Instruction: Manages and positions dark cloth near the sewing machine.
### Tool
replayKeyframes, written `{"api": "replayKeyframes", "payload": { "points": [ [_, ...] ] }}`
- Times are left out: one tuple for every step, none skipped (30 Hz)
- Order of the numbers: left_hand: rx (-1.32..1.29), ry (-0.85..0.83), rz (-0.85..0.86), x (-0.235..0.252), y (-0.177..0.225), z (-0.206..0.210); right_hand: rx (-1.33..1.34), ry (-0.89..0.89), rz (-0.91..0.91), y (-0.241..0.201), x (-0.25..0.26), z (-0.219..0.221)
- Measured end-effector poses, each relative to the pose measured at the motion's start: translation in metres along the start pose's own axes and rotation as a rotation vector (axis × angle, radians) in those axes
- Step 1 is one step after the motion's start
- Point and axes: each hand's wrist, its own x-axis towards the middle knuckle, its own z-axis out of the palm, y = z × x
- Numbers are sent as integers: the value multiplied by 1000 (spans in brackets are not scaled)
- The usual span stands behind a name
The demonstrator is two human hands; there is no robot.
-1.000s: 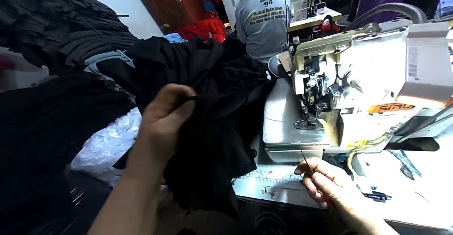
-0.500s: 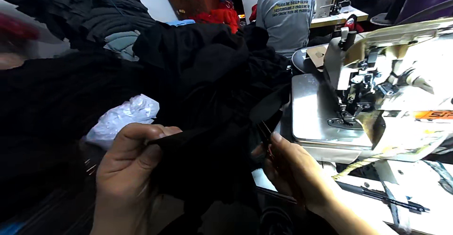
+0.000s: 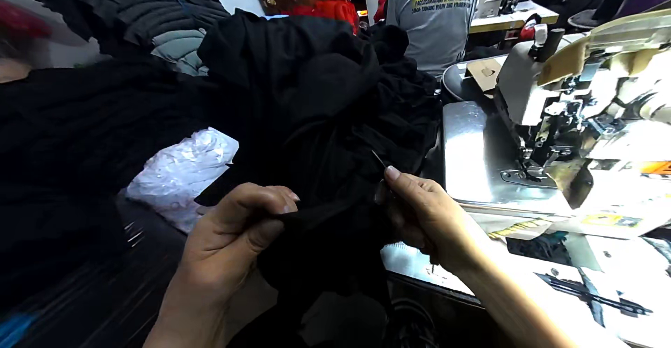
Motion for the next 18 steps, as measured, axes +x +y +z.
{"api": "replayKeyframes", "payload": {
  "points": [
    [76,-34,-28,0,-3,-2,1,-8,-28,0,-4,-2],
    [180,-68,-58,-1,-7,-3,5,-31,-54,0,-10,-4],
    [308,-111,-73,-1,-11,-3,3,-65,-84,2,-17,-6],
    [437,-162,-66,0,-14,-2,-21,-102,-114,7,-26,-10],
    [546,-216,-59,2,-15,0,-72,-123,-158,12,-36,-15],
    [634,-256,-47,5,-14,4,-151,-131,-204,19,-46,-21],
    [698,-280,-30,9,-11,10,-234,-122,-244,25,-57,-28],
    [737,-294,-10,15,-6,16,-296,-105,-272,30,-67,-36],
    [759,-298,8,23,0,23,-329,-82,-295,34,-75,-45],
    [761,-300,23,32,6,31,-340,-48,-322,37,-83,-53],
    [751,-309,35,41,11,40,-332,-9,-340,40,-89,-62],
    [742,-334,49,51,14,51,-307,41,-345,42,-94,-70],
    [733,-378,53,61,15,63,-273,97,-335,43,-98,-77],
    [735,-439,34,70,12,77,-232,157,-318,44,-102,-83],
    [754,-517,-24,77,9,92,-181,200,-298,44,-105,-90],
    [791,-611,-117,83,4,107,-121,220,-291,45,-107,-95],
    [849,-734,-243,90,1,120,-55,216,-301,47,-108,-100],
    [905,-867,-386,95,-1,131,6,192,-315,49,-110,-104]
  ]
}}
